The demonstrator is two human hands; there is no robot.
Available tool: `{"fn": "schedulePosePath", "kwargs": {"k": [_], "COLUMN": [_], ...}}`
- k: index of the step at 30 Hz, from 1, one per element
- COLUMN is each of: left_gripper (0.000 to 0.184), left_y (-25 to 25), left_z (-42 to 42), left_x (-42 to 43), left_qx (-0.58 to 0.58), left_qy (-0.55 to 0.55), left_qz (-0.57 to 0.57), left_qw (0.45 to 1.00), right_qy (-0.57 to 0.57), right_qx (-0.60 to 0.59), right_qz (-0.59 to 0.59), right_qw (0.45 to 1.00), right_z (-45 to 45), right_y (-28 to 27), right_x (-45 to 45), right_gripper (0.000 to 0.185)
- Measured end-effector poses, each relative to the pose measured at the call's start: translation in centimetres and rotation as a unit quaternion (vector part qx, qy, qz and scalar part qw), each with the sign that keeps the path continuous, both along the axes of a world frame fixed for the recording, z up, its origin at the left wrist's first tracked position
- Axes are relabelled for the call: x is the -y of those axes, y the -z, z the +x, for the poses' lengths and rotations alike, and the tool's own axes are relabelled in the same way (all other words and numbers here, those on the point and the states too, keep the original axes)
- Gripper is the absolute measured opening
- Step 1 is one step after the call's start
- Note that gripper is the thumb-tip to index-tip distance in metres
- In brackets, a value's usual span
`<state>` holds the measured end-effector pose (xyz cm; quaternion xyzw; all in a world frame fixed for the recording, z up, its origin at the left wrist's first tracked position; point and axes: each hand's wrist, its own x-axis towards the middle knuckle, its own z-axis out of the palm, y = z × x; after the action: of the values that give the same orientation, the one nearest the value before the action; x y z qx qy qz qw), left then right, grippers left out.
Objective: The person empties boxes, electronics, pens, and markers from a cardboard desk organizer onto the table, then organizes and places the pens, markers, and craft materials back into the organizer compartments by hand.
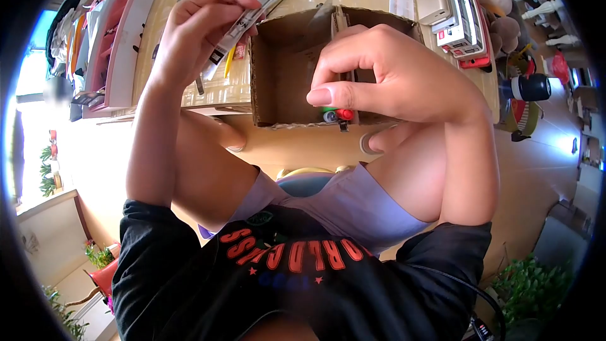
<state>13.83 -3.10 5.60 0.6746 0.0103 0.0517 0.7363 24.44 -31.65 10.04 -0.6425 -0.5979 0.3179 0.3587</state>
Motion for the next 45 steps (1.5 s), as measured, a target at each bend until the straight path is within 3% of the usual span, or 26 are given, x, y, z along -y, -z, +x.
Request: {"fn": "schedulePosePath", "kwargs": {"k": [3, 7, 11, 19, 26, 29, 33, 38, 41, 45], "left_gripper": [0.022, 0.032, 0.035, 0.029, 0.042, 0.038, 0.019, 0.023, 0.034, 0.068], "left_y": [0.4, 0.0, -0.9, -0.7, -1.7, -1.0, -2.6, -2.5, -2.5, -4.2], "left_z": [-0.2, -0.6, -1.1, -1.5, -1.3, -0.5, -0.5, -0.4, -0.8, -1.1], "left_x": [0.9, 2.5, 3.9, 3.8, 3.5, 1.7, 0.3, -0.8, -2.0, -0.1], "left_qx": [0.026, 0.033, 0.012, 0.006, 0.032, 0.02, 0.047, 0.072, 0.072, 0.151], "left_qy": [-0.014, -0.004, 0.035, 0.093, -0.012, -0.128, -0.133, -0.173, -0.129, -0.147], "left_qz": [0.108, 0.06, 0.052, 0.067, 0.127, 0.162, 0.092, 0.111, 0.09, 0.089], "left_qw": [0.994, 0.998, 0.998, 0.993, 0.991, 0.978, 0.986, 0.976, 0.985, 0.974], "right_qy": [-0.003, -0.011, 0.012, 0.007, 0.013, -0.005, -0.059, -0.049, -0.057, -0.051], "right_qx": [-0.01, 0.011, 0.005, -0.03, -0.068, -0.082, 0.018, 0.004, 0.012, -0.005], "right_qz": [-0.006, 0.025, -0.016, -0.059, -0.075, -0.092, -0.017, -0.058, -0.033, -0.019], "right_qw": [1.0, 1.0, 1.0, 0.998, 0.995, 0.992, 0.998, 0.997, 0.998, 0.999], "right_z": [-0.2, -0.3, -0.4, -0.5, -0.4, -0.5, -0.6, -0.5, -0.5, -0.4], "right_y": [-0.1, 0.5, -0.2, -0.7, -1.1, -1.5, -0.8, -1.1, -1.0, -0.5], "right_x": [0.0, -0.1, -0.3, -0.3, 0.2, 0.4, 0.3, 0.4, 0.3, 0.3], "right_gripper": [0.028, 0.028, 0.029, 0.03, 0.034, 0.033, 0.039, 0.037, 0.035, 0.031]}}
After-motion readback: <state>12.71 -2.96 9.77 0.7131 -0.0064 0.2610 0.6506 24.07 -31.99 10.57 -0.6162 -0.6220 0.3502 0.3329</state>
